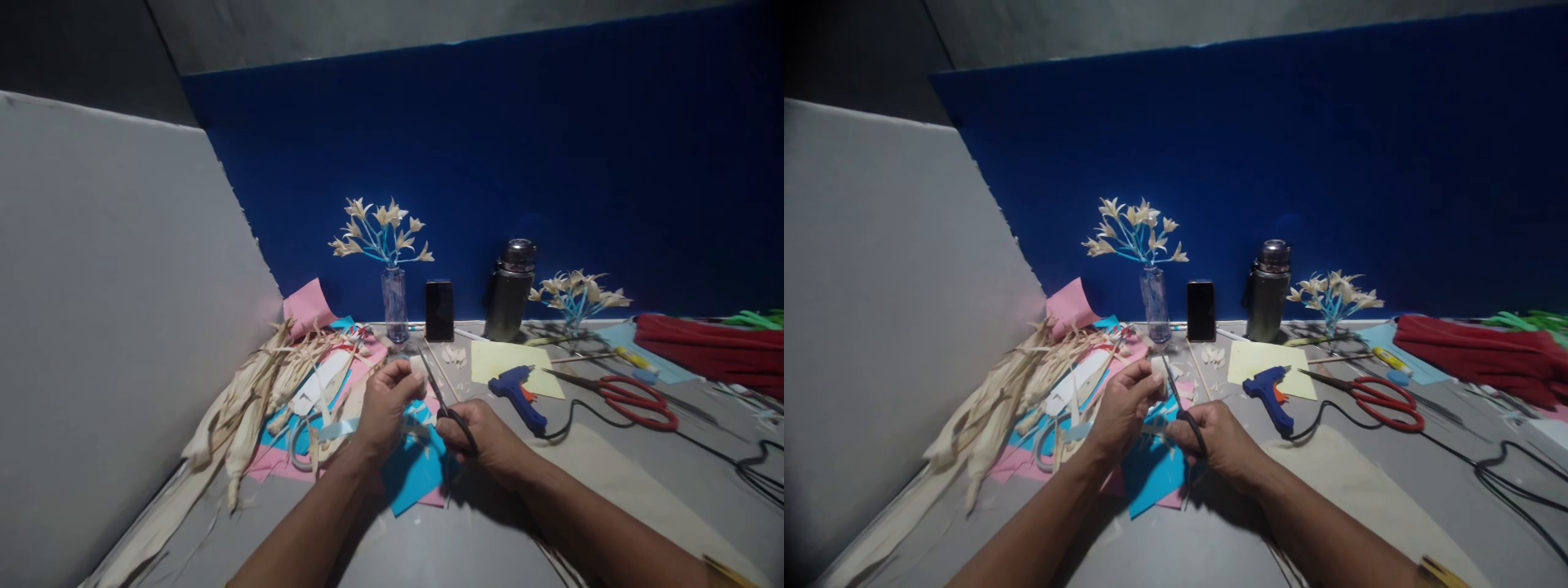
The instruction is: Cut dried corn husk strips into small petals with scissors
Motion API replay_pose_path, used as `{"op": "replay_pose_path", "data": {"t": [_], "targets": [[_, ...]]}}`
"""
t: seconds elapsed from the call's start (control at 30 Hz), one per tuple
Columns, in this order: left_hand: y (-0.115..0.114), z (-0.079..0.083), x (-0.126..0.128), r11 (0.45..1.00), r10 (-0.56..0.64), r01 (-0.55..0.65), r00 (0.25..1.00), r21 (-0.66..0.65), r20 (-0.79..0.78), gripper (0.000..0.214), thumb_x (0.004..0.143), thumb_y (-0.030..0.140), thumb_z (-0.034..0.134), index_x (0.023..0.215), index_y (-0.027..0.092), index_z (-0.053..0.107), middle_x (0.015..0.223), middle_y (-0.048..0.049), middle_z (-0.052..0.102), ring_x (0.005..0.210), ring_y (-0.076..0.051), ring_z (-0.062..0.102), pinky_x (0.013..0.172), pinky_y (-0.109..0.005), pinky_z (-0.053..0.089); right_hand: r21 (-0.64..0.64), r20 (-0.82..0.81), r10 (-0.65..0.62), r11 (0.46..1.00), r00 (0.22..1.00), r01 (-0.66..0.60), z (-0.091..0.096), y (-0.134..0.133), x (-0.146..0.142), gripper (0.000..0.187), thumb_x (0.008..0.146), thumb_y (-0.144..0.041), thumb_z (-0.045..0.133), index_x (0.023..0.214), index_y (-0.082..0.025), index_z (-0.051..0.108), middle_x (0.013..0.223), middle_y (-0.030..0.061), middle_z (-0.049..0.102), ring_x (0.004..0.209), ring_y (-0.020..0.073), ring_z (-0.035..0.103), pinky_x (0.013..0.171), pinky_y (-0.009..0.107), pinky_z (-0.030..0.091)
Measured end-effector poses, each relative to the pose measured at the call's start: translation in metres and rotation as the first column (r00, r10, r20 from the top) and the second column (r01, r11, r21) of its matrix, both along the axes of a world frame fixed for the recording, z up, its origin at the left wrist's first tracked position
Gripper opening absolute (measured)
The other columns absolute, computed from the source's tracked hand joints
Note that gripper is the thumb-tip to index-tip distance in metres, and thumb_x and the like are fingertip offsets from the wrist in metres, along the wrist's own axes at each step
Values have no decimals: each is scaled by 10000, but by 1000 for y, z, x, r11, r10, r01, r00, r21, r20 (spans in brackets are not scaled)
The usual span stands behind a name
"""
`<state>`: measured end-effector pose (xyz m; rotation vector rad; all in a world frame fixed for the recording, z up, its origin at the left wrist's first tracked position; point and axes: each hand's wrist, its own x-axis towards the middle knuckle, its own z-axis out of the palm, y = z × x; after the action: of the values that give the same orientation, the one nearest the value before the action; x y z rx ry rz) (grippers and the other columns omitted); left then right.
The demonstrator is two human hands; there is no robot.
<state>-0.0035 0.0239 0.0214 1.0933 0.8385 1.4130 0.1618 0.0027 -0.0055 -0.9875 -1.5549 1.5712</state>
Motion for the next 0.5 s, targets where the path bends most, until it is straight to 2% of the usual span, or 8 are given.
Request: {"op": "replay_pose_path", "data": {"t": [0.17, 0.33, 0.43, 0.5], "targets": [[-1, 4, 2, 1000, -20, 20, 1000, -4, 10, 159, 725, 263, 724, 690, 151, 616, 617, 5, 585, 600, -117, 530, 652, -268, 433, 19, 9, 3, 1000, 1000, -3, 2, 0, 0, 485, 781, -539, 684, 518, -174, 501, 482, -30, 464, 472, 80, 324, 488, 251, 231], [-1, 8, -2, 998, -8, 9, 1000, -58, 19, 152, 688, 244, 723, 679, 160, 595, 635, -21, 650, 605, -141, 594, 680, -289, 471, -24, 5, -13, 1000, 1000, 13, 7, -1, 0, 467, 764, -514, 701, 501, -173, 521, 461, -24, 478, 445, 83, 341, 477, 248, 252], [0, 7, -5, 997, -41, 42, 999, -63, 4, 173, 704, 272, 733, 699, 167, 595, 557, 9, 598, 541, -127, 567, 623, -267, 441, -43, -6, -101, 994, 995, 101, 7, 3, 3, 444, 764, -501, 704, 512, -168, 554, 486, -8, 517, 456, 93, 377, 486, 251, 280], [1, 7, -6, 995, -70, 69, 998, -74, 0, 183, 706, 281, 740, 696, 162, 601, 536, 18, 570, 516, -110, 539, 592, -249, 411, -13, -5, -180, 984, 984, 180, 6, 8, 7, 413, 764, -494, 708, 546, -161, 599, 525, 6, 552, 483, 104, 407, 497, 253, 292]]}}
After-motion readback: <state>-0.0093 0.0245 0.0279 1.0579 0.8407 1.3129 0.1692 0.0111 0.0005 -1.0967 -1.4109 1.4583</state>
